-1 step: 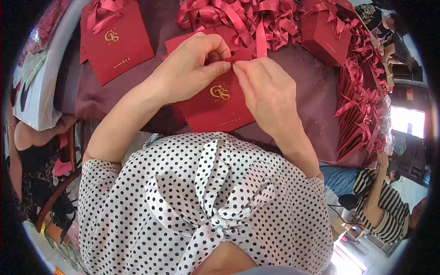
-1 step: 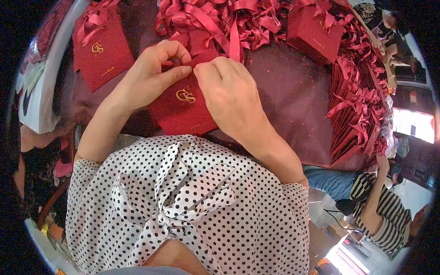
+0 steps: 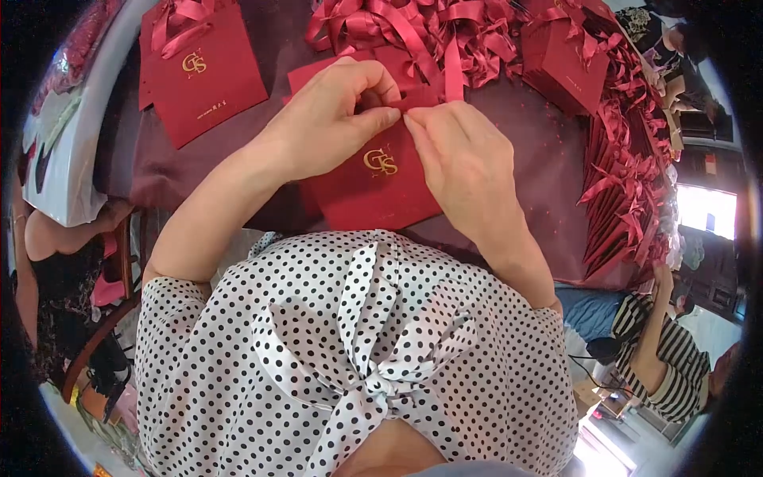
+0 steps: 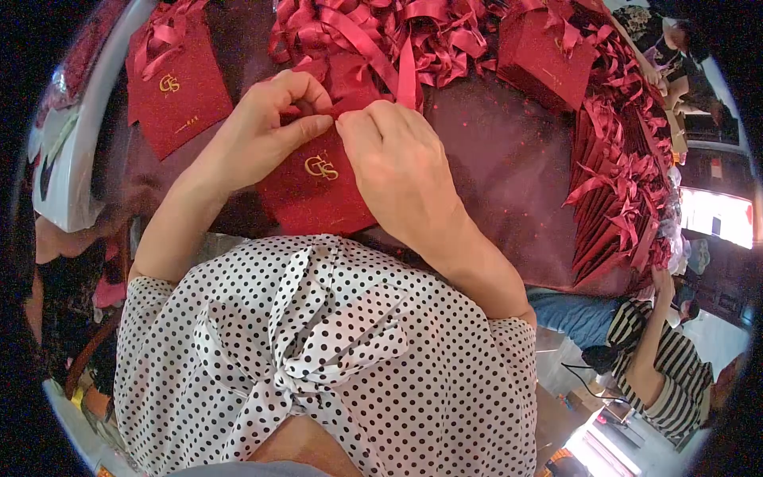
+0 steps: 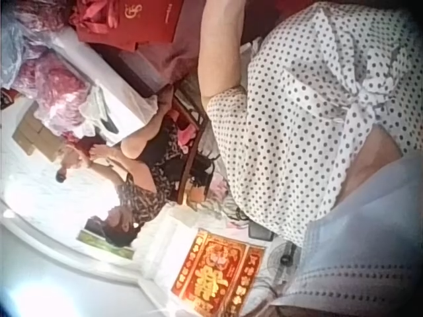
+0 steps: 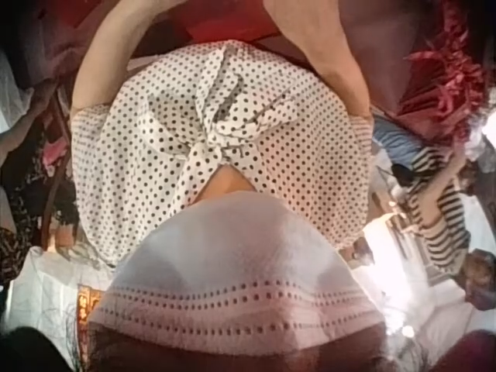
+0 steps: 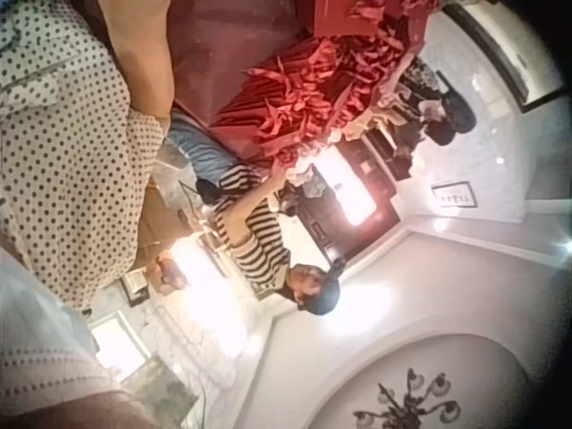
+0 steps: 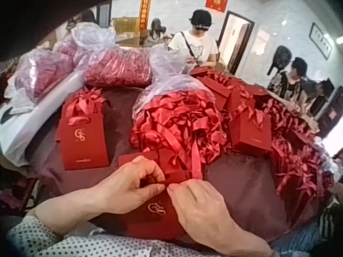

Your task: The person threads decorative ribbons into small red gift bags by hand at an assembly table.

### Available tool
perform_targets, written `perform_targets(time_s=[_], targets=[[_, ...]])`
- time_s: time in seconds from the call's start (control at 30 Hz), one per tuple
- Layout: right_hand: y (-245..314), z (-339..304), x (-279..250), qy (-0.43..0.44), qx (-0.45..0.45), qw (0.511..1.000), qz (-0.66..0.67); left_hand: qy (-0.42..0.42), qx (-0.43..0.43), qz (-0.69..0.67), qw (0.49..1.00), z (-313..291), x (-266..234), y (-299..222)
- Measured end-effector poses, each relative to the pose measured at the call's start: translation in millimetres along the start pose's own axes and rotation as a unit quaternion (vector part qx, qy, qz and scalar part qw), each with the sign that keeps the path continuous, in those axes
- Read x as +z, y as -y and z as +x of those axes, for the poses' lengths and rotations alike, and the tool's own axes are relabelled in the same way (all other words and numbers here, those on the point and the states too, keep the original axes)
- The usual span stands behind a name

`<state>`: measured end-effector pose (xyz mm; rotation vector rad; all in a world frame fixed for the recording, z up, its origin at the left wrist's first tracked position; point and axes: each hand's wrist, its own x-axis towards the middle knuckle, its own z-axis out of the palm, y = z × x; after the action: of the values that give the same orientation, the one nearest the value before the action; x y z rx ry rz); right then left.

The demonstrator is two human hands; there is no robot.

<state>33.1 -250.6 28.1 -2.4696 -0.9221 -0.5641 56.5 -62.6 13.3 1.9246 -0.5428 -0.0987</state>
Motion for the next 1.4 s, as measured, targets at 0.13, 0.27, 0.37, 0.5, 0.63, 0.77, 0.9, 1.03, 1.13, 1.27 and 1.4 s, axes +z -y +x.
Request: perform_targets(time_s=[0.13, 0.27, 0.37, 0.5, 0.63, 0.77, 0.9, 1.03, 1.13, 1.27, 1.4], targets=[[0.4, 4.5, 4.1, -0.02, 0.001, 1.0, -0.004, -0.041, 0.039, 0.025, 0.998, -2.0, 2.9, -2.8], [-1.7, 12.4, 5.2, -0.019, 0.107, 0.988, 0.11, -0.082, 0.062, 0.035, 0.994, -5.7, 4.9, -5.5], [-10.3, 11.3, 7.6, -0.015, 0.259, 0.903, 0.343, -0.054, 0.06, 0.013, 0.997, -9.3, 6.2, -9.2], [-10.2, 7.8, -9.2, -0.005, 0.22, 0.925, 0.311, 0.004, -0.075, -0.162, 0.984, -3.1, -1.1, -6.7], [-13.0, 4.4, -12.1, -0.025, 0.102, 0.974, 0.201, 0.009, -0.096, -0.207, 0.974, -2.4, 2.6, -4.7], [-8.6, 4.7, -12.4, -0.002, 0.137, 0.971, 0.195, 0.031, -0.111, -0.263, 0.958, -1.6, 2.7, -5.3], [-7.9, 2.7, -9.6, 0.005, 0.14, 0.969, 0.203, 0.038, -0.091, -0.255, 0.962, -1.5, 2.8, -0.8], [-8.9, -0.9, -2.7, -0.034, 0.044, 0.99, 0.129, 0.041, -0.099, -0.247, 0.963, -1.2, 6.2, -0.2], [-6.9, 2.2, -2.5, -0.025, 0.01, 0.997, 0.079, 0.022, -0.098, -0.21, 0.972, -2.8, 9.9, 3.9], [-3.2, 0.7, -6.0, -0.003, 0.086, 0.987, 0.133, -0.056, 0.03, 0.015, 0.998, -8.4, 19.3, -4.5], [-10.3, 7.6, -9.5, 0.049, 0.188, 0.96, 0.203, -0.134, 0.165, 0.182, 0.96, -9.6, 26.3, -6.4]])
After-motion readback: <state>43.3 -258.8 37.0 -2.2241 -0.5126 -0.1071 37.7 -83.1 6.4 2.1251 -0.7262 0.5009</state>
